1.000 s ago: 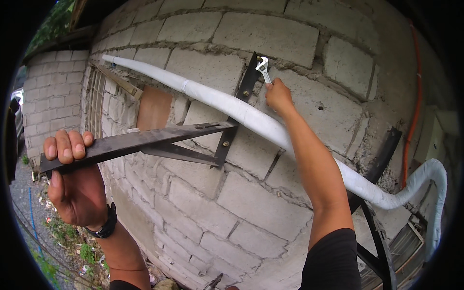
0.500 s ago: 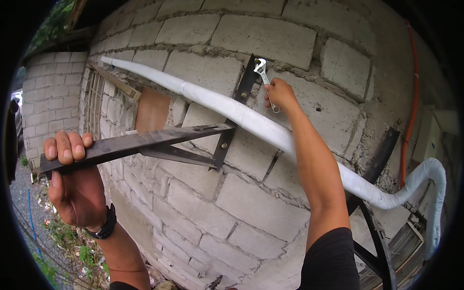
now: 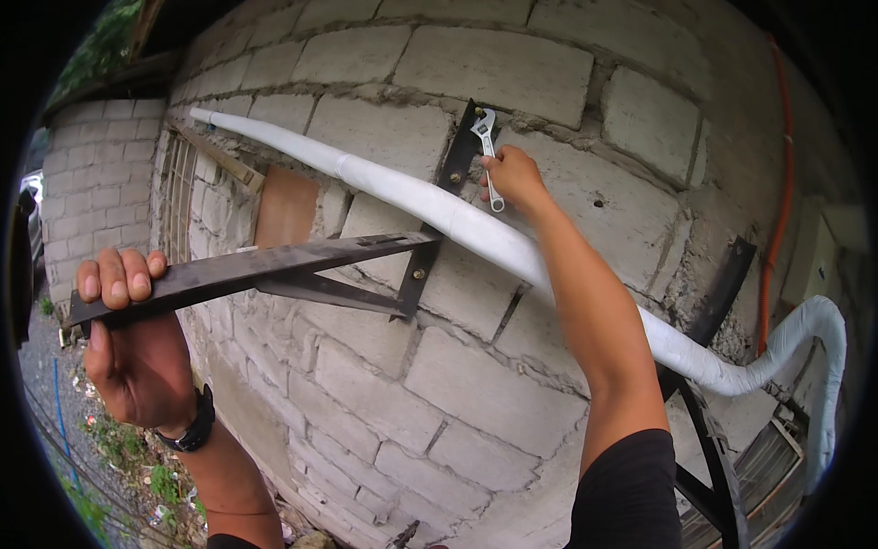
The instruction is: The person uses a wrench to tighten bolts on metal brackets mounted on a brick wall. They adjust the position of the brackets and secure them by hand and with the tool.
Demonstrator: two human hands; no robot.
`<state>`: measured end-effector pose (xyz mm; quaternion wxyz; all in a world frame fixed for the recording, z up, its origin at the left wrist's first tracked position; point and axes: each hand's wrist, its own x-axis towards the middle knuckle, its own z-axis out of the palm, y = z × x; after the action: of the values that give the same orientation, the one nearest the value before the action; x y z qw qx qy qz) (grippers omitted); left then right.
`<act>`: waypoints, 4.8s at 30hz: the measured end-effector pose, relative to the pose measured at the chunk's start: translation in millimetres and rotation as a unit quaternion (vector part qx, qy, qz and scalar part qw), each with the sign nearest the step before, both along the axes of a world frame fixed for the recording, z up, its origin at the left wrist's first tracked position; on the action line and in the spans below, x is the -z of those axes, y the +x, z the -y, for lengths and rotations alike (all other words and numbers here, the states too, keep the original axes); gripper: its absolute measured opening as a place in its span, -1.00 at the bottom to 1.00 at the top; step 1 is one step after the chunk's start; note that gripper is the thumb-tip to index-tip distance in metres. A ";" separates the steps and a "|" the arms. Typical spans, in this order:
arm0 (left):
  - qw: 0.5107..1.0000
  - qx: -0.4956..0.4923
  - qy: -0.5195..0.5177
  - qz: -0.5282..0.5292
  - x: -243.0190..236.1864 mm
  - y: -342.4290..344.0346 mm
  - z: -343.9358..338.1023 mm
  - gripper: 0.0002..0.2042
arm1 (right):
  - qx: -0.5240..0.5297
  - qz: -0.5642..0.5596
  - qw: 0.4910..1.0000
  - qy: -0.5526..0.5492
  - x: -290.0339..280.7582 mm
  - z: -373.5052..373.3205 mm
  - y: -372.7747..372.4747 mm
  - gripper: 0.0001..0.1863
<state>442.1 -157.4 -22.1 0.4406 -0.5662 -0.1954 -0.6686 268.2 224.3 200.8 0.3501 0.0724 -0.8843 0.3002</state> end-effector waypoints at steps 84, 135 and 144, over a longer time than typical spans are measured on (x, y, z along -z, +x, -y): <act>1.000 -0.015 0.018 0.019 4.3 10.3 -5.2 -0.68 | 0.290 -0.087 0.771 0.560 -171.0 7.5 25.5 -0.76; 0.999 -0.026 0.020 0.006 1.7 5.8 -11.4 -0.68 | 0.118 -0.099 0.981 0.122 -5.0 -17.0 4.8 -0.69; 0.999 -0.027 0.027 0.014 0.9 7.6 -9.3 -0.69 | 0.105 -0.054 0.985 0.125 -38.9 -17.1 -0.8 -0.67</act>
<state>449.7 -148.1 -23.1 0.4707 -0.5391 -0.1989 -0.6695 267.4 241.4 239.7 0.4153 0.0381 -0.8973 0.1448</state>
